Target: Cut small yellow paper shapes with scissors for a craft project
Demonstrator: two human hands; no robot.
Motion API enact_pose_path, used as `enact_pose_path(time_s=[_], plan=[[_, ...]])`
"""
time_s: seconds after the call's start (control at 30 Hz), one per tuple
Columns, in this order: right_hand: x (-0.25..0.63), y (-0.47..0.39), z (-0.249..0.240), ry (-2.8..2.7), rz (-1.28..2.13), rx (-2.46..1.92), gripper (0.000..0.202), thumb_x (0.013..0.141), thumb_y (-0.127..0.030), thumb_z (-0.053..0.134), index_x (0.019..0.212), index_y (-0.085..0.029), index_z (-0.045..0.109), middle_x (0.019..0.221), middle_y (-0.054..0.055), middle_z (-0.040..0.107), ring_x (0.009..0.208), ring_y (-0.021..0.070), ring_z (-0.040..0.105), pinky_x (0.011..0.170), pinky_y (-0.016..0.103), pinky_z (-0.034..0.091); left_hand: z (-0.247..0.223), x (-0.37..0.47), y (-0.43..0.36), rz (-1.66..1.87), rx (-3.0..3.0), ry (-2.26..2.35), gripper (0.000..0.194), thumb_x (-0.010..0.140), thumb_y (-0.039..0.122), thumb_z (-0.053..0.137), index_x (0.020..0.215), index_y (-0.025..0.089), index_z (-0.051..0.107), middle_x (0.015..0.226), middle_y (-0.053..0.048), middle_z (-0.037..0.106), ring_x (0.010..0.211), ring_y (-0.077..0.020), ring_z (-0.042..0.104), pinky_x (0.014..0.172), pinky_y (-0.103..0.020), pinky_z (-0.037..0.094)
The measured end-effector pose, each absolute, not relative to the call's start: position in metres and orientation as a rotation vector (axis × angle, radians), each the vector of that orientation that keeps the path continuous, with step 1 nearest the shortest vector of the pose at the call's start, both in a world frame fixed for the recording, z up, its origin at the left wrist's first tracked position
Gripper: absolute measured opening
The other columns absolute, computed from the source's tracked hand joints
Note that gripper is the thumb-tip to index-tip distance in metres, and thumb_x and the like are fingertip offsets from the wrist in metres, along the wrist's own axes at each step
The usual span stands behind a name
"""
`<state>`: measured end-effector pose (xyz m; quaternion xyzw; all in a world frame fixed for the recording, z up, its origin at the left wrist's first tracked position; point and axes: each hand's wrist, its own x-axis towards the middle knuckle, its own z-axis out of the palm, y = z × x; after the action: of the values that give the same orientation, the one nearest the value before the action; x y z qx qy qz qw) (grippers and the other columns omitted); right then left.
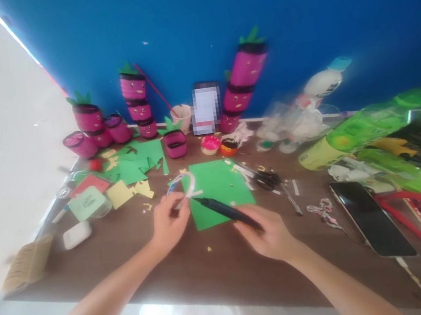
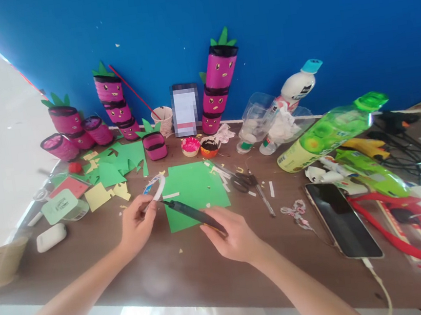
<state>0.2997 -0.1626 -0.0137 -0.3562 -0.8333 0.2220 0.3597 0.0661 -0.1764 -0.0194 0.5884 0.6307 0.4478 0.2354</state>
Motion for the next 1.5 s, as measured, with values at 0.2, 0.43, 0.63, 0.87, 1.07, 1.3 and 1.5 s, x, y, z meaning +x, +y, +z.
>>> enact_pose_path(time_s=[0.2,0.43,0.63,0.87,1.07,1.3,1.5], plan=[[0.299,-0.164,-0.016,-2.158,0.533,-0.913,0.028,0.079,-0.017,0.056,0.107,-0.02,0.055,0.09,0.008,0.067,0.076,0.0193,0.066,0.066,0.028,0.055,-0.017,0.068,-0.177,1.227,1.652,1.752,0.01,0.078,0.025,0.05,0.071,0.019,0.056,0.057,0.002,0.055,0.055,-0.0107,0.042,0.055,-0.022,0.035],[0.298,-0.164,-0.018,-2.183,0.49,-0.911,0.029,0.08,-0.016,0.055,0.109,-0.019,0.054,0.091,0.008,0.067,0.079,0.0195,0.065,0.065,0.027,0.055,-0.012,0.07,-0.176,1.242,1.768,1.847,0.01,0.075,0.022,0.05,0.068,0.019,0.056,0.052,0.003,0.052,0.054,-0.0111,0.041,0.055,-0.022,0.035],[0.298,-0.165,-0.021,-2.193,0.497,-0.915,0.03,0.081,-0.016,0.055,0.11,-0.02,0.053,0.094,0.008,0.066,0.079,0.0189,0.065,0.067,0.028,0.055,-0.01,0.07,-0.175,1.253,1.843,1.882,0.012,0.075,0.021,0.048,0.067,0.019,0.056,0.05,0.004,0.05,0.051,-0.0104,0.04,0.057,-0.022,0.036],[0.298,-0.165,-0.022,-2.197,0.49,-0.926,0.029,0.081,-0.017,0.054,0.11,-0.021,0.053,0.093,0.008,0.066,0.08,0.0192,0.065,0.068,0.028,0.055,-0.011,0.07,-0.175,1.245,1.874,1.89,0.012,0.076,0.021,0.048,0.066,0.019,0.054,0.051,0.005,0.05,0.051,-0.0102,0.042,0.058,-0.022,0.037],[0.295,-0.166,-0.021,-2.218,0.464,-0.923,0.029,0.082,-0.016,0.053,0.111,-0.021,0.052,0.092,0.008,0.066,0.077,0.0182,0.065,0.068,0.027,0.054,-0.009,0.071,-0.174,1.232,1.879,1.896,0.012,0.076,0.021,0.048,0.065,0.02,0.054,0.05,0.005,0.048,0.05,-0.0098,0.041,0.059,-0.023,0.037],[0.291,-0.169,-0.018,-2.26,0.488,-0.953,0.028,0.084,-0.017,0.049,0.112,-0.02,0.05,0.09,0.007,0.065,0.076,0.018,0.065,0.068,0.027,0.054,-0.014,0.072,-0.174,1.183,1.577,1.826,0.01,0.076,0.024,0.048,0.068,0.02,0.051,0.055,0.004,0.052,0.053,-0.0104,0.041,0.057,-0.023,0.036],[0.287,-0.173,-0.014,-2.275,0.435,-0.978,0.028,0.085,-0.019,0.048,0.113,-0.021,0.05,0.089,0.007,0.065,0.076,0.0187,0.064,0.068,0.028,0.053,-0.018,0.071,-0.172,1.217,1.459,1.793,0.01,0.076,0.025,0.049,0.069,0.019,0.052,0.057,0.003,0.052,0.054,-0.0102,0.043,0.054,-0.022,0.036]])
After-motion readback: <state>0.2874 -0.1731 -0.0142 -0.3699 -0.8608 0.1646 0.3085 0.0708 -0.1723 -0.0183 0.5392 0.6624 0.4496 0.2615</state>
